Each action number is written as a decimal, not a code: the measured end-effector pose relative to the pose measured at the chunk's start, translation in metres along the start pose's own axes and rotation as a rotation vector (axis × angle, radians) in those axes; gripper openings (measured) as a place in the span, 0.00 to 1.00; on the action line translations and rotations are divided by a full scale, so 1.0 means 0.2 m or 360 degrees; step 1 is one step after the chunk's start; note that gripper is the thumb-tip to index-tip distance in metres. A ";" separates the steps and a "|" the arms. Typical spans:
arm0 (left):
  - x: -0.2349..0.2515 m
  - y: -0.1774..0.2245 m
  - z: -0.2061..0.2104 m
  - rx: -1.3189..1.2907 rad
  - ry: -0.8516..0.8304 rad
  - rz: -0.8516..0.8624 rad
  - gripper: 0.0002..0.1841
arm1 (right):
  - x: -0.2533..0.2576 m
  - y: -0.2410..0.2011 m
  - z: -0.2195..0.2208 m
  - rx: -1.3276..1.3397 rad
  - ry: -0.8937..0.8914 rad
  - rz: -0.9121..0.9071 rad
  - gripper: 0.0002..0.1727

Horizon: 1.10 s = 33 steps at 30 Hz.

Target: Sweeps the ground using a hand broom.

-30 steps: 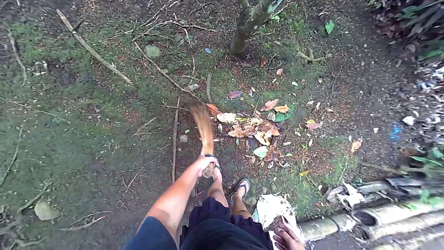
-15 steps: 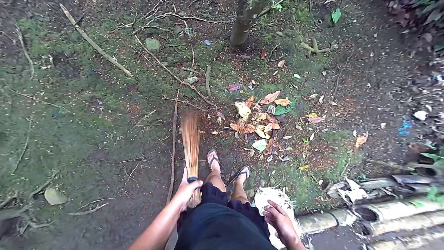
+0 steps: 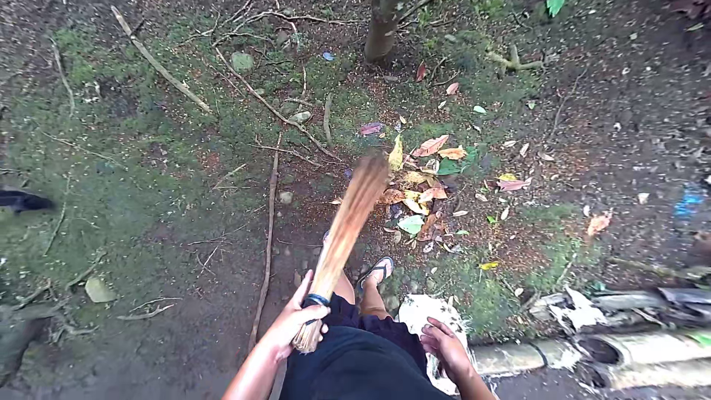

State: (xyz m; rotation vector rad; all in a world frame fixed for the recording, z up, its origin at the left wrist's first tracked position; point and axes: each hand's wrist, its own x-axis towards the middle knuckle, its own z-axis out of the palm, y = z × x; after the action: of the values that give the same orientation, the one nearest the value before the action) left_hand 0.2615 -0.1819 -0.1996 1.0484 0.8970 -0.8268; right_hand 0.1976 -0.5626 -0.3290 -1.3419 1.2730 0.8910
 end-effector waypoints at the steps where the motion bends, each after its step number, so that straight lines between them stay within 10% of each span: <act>1: 0.01 -0.01 0.01 0.0043 0.0117 0.0063 0.57 | 0.01 0.01 -0.03 0.0025 -0.0002 -0.0003 0.26; 6: 0.58 0.19 -0.02 0.0148 0.0476 0.0178 0.52 | 0.01 0.11 -0.21 0.0181 0.0013 -0.0045 0.26; 11: 1.04 0.21 0.35 0.0305 0.0103 -0.0051 0.52 | -0.01 0.22 -0.32 0.0213 0.0049 0.0025 0.25; 16: 0.67 0.06 0.32 0.0344 -0.0094 -0.0037 0.53 | 0.05 0.23 -0.33 0.0112 -0.0002 0.0062 0.25; 22: 0.08 -0.25 0.11 0.0523 0.0400 -0.0098 0.70 | 0.07 0.16 -0.27 0.0127 -0.0095 -0.0009 0.26; 29: 0.54 -0.21 0.33 -0.0379 0.0409 -0.0226 0.19 | 0.05 0.18 -0.26 0.0130 -0.0152 -0.0009 0.26; 33: 0.85 -0.21 0.73 -0.0053 -0.0081 -0.0316 0.25 | 0.06 0.24 -0.33 0.0137 -0.0105 0.0023 0.26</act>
State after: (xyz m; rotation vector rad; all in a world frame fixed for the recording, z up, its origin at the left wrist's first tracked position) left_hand 0.3241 -0.3547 -0.3339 0.9152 0.9788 -0.9967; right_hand 0.1441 -0.6240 -0.3375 -1.2278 1.2574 0.8736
